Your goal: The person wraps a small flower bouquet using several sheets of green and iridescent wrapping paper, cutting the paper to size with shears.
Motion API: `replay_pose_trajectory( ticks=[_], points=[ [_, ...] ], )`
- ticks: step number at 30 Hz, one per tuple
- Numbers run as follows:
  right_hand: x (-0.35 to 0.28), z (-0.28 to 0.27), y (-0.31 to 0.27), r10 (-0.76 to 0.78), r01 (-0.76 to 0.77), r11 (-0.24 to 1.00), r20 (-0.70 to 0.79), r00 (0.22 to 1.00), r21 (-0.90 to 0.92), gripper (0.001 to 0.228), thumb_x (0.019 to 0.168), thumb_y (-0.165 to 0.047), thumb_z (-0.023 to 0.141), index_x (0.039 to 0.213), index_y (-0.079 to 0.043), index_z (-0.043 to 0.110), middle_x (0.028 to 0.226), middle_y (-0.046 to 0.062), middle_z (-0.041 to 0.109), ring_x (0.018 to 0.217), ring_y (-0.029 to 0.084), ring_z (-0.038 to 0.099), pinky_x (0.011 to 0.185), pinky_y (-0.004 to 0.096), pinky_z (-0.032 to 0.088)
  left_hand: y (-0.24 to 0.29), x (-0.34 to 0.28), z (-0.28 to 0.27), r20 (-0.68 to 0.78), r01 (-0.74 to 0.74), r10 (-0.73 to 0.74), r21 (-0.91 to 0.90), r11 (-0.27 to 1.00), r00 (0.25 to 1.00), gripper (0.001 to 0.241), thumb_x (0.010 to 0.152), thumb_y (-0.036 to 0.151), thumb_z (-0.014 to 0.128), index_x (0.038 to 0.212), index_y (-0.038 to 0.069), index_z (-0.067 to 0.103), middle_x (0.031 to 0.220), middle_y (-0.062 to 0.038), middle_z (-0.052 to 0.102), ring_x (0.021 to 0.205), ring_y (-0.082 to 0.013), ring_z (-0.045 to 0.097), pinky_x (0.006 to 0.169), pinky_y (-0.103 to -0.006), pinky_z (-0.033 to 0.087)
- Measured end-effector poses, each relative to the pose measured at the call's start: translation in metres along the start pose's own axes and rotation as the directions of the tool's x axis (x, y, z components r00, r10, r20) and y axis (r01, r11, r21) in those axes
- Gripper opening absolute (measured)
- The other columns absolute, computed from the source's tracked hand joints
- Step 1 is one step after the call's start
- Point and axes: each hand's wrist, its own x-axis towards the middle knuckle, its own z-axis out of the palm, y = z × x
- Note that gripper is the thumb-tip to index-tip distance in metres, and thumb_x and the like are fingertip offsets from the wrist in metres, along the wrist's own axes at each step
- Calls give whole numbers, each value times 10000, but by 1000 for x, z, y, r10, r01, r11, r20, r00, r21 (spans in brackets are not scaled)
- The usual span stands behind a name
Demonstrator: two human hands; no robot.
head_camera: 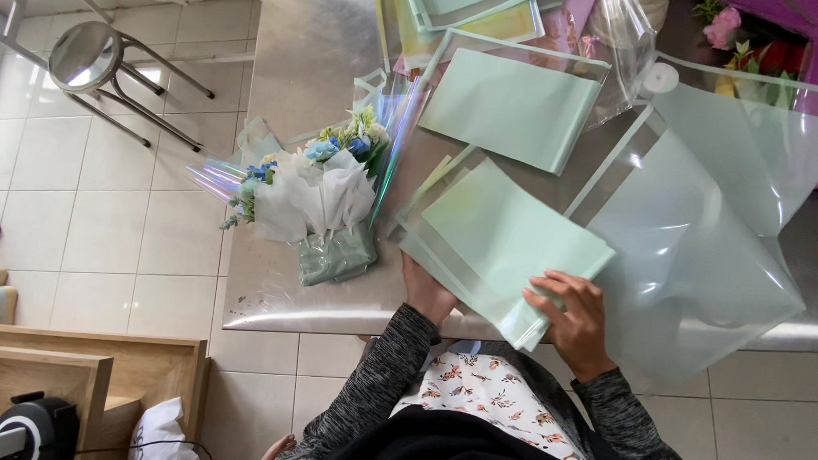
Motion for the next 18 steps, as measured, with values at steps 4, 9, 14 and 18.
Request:
replay_pose_trajectory(
  ticks=[4, 9, 14, 18],
  points=[
    [17, -9, -26, -3, 4, 1000, 92, 996, -5, 189, 934, -251, 688, 1116, -237, 738, 1231, -23, 671, 1214, 222, 628, 1060, 409, 402, -8, 10, -21, -76, 222, -248, -252, 942, 966, 1038, 818, 932, 392, 1560, 208, 443, 1554, -104, 497, 1344, -355, 537, 1180, -523, 404],
    [38, -15, -33, 29, -16, 999, 266, 964, -51, 92, 971, -164, 640, 1016, -226, 690, 1153, -78, 636, 1206, 160, 618, 1032, 352, 391, -24, 49, -56, -243, 274, -246, 87, 958, 938, 425, 923, 326, 785, 1228, 42, 703, 1178, -218, 733, 1045, -365, 732, 940, -548, 576],
    [137, -69, -15, 38, -253, 909, 540, 841, 331, 613, 808, -467, 739, 1375, -264, 627, 1431, 41, 593, 1384, 326, 493, 1104, 486, 351, -10, 64, -49, -261, 277, -247, 85, 957, 933, 470, 939, 375, 757, 1256, 46, 648, 1180, -207, 719, 1029, -339, 723, 944, -524, 572],
    [206, -35, 31, 650, -752, 411, 413, 638, 515, 606, 1025, -365, 692, 1395, 21, 407, 1281, 214, 518, 1296, 388, 521, 1166, 513, 343, -17, 75, -57, -281, 220, -205, 23, 975, 937, 390, 951, 297, 751, 1191, 0, 670, 1136, -195, 734, 991, -331, 735, 935, -500, 577]
  ],
)
